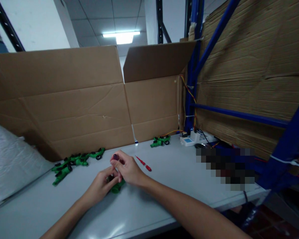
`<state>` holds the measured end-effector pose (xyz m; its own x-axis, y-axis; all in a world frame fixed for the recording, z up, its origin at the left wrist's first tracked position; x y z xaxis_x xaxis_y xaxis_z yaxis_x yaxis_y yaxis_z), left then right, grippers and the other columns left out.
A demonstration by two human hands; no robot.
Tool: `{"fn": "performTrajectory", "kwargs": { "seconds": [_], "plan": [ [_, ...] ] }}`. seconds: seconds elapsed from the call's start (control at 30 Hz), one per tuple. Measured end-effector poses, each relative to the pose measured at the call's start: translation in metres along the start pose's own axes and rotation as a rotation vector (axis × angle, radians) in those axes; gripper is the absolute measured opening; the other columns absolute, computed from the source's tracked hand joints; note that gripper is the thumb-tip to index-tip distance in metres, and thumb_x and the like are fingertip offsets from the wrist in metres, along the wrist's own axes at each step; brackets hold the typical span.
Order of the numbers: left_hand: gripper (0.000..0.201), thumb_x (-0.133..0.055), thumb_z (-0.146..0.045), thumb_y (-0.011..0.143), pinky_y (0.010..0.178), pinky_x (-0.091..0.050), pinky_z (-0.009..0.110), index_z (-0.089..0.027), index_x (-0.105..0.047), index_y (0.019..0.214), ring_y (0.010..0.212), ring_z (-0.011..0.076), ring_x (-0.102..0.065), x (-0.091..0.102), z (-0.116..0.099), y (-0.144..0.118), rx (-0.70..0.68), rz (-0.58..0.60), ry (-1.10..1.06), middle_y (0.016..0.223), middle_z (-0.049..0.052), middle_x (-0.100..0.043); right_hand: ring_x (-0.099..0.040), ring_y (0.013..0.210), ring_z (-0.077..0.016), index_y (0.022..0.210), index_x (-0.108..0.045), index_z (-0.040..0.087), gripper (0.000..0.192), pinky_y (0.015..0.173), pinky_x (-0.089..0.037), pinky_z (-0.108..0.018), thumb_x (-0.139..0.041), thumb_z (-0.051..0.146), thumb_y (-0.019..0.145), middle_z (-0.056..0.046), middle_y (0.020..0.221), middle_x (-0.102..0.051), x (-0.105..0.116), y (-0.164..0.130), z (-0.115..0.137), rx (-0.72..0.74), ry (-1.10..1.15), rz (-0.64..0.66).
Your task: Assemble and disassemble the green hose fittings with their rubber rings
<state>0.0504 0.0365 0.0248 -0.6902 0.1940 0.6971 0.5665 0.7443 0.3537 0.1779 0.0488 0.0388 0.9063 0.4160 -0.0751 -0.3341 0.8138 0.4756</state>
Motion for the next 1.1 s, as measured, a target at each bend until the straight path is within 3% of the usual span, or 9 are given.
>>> {"fn": "performTrajectory", "kwargs": {
  "seconds": [0.13, 0.27, 0.37, 0.53, 0.63, 0.77, 0.9, 1.1],
  "plan": [
    [0.030, -0.059, -0.040, 0.103, 0.101, -0.048, 0.033, -0.019, -0.079, 0.094, 0.106, 0.0229, -0.065, 0.002, -0.006, 0.003, -0.035, 0.053, -0.078, 0.109, 0.009, -0.073, -0.047, 0.044, -0.0056, 0.105, -0.057, 0.021, 0.045, 0.039, -0.042, -0.017, -0.063, 0.065, 0.096, 0.003, 0.082, -0.065, 0.003, 0.004, -0.001, -0.054, 0.078, 0.061],
    [0.028, -0.060, -0.038, 0.103, 0.101, -0.049, 0.033, -0.020, -0.080, 0.098, 0.107, 0.0230, -0.065, 0.000, -0.005, 0.002, -0.031, 0.136, -0.130, 0.110, 0.009, -0.074, -0.049, 0.042, -0.0053, 0.107, -0.058, 0.020, 0.048, 0.038, -0.041, -0.017, -0.064, 0.066, 0.095, 0.003, 0.081, -0.066, 0.002, 0.004, -0.004, -0.107, 0.115, 0.146],
    [0.023, -0.062, -0.036, 0.103, 0.099, -0.048, 0.033, -0.021, -0.080, 0.099, 0.105, 0.0227, -0.065, -0.003, -0.003, 0.001, -0.038, 0.119, -0.105, 0.106, 0.007, -0.075, -0.048, 0.042, -0.0050, 0.099, -0.055, 0.020, 0.047, 0.037, -0.038, -0.017, -0.064, 0.066, 0.095, 0.004, 0.077, -0.064, 0.000, 0.004, -0.005, -0.091, 0.126, 0.147],
    [0.026, -0.063, -0.039, 0.101, 0.082, -0.046, 0.032, -0.019, -0.074, 0.089, 0.076, 0.0193, -0.061, -0.007, 0.009, -0.003, 0.052, 0.001, 0.124, 0.081, 0.003, -0.072, -0.044, 0.041, -0.0043, 0.093, -0.053, 0.021, 0.047, 0.036, -0.034, -0.017, -0.065, 0.067, 0.094, 0.005, 0.076, -0.061, -0.001, 0.002, -0.007, -0.065, 0.085, 0.069],
    [0.027, -0.062, -0.040, 0.101, 0.073, -0.043, 0.030, -0.018, -0.071, 0.088, 0.067, 0.0181, -0.056, -0.009, 0.012, -0.004, 0.087, 0.003, 0.208, 0.070, 0.001, -0.067, -0.044, 0.041, -0.0053, 0.095, -0.054, 0.022, 0.046, 0.035, -0.036, -0.018, -0.067, 0.066, 0.094, 0.004, 0.076, -0.062, 0.001, 0.003, -0.011, -0.041, 0.094, 0.033],
    [0.028, -0.059, -0.040, 0.104, 0.082, -0.048, 0.031, -0.020, -0.074, 0.094, 0.081, 0.0199, -0.065, -0.005, 0.004, -0.002, 0.017, 0.033, 0.107, 0.086, 0.004, -0.074, -0.044, 0.040, -0.0052, 0.095, -0.053, 0.022, 0.049, 0.034, -0.036, -0.018, -0.069, 0.069, 0.090, 0.005, 0.076, -0.061, 0.006, 0.005, -0.015, -0.054, 0.096, -0.004],
    [0.029, -0.055, -0.039, 0.106, 0.099, -0.049, 0.034, -0.023, -0.080, 0.105, 0.105, 0.0227, -0.067, 0.000, -0.007, 0.002, -0.069, 0.098, -0.036, 0.109, 0.009, -0.076, -0.042, 0.038, -0.0049, 0.094, -0.056, 0.020, 0.057, 0.034, -0.034, -0.017, -0.057, 0.077, 0.093, 0.008, 0.068, -0.052, 0.009, 0.006, -0.014, -0.099, 0.120, -0.009],
    [0.024, -0.060, -0.037, 0.104, 0.097, -0.047, 0.033, -0.023, -0.078, 0.099, 0.103, 0.0222, -0.066, -0.003, -0.002, 0.001, -0.053, 0.096, -0.015, 0.105, 0.006, -0.076, -0.041, 0.040, -0.0047, 0.092, -0.054, 0.021, 0.055, 0.035, -0.032, -0.017, -0.057, 0.076, 0.094, 0.007, 0.070, -0.054, 0.003, 0.001, -0.016, -0.084, 0.066, 0.029]
  ]
}}
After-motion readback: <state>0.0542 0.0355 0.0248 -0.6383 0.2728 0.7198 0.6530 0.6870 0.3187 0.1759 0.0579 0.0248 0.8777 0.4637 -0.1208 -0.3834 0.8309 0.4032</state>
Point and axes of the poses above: each hand's wrist, its own y-axis towards the middle knuckle, its own x-axis out of the back of the hand, z = x × y, the point moved 6 cm from there along y, towards the middle knuckle
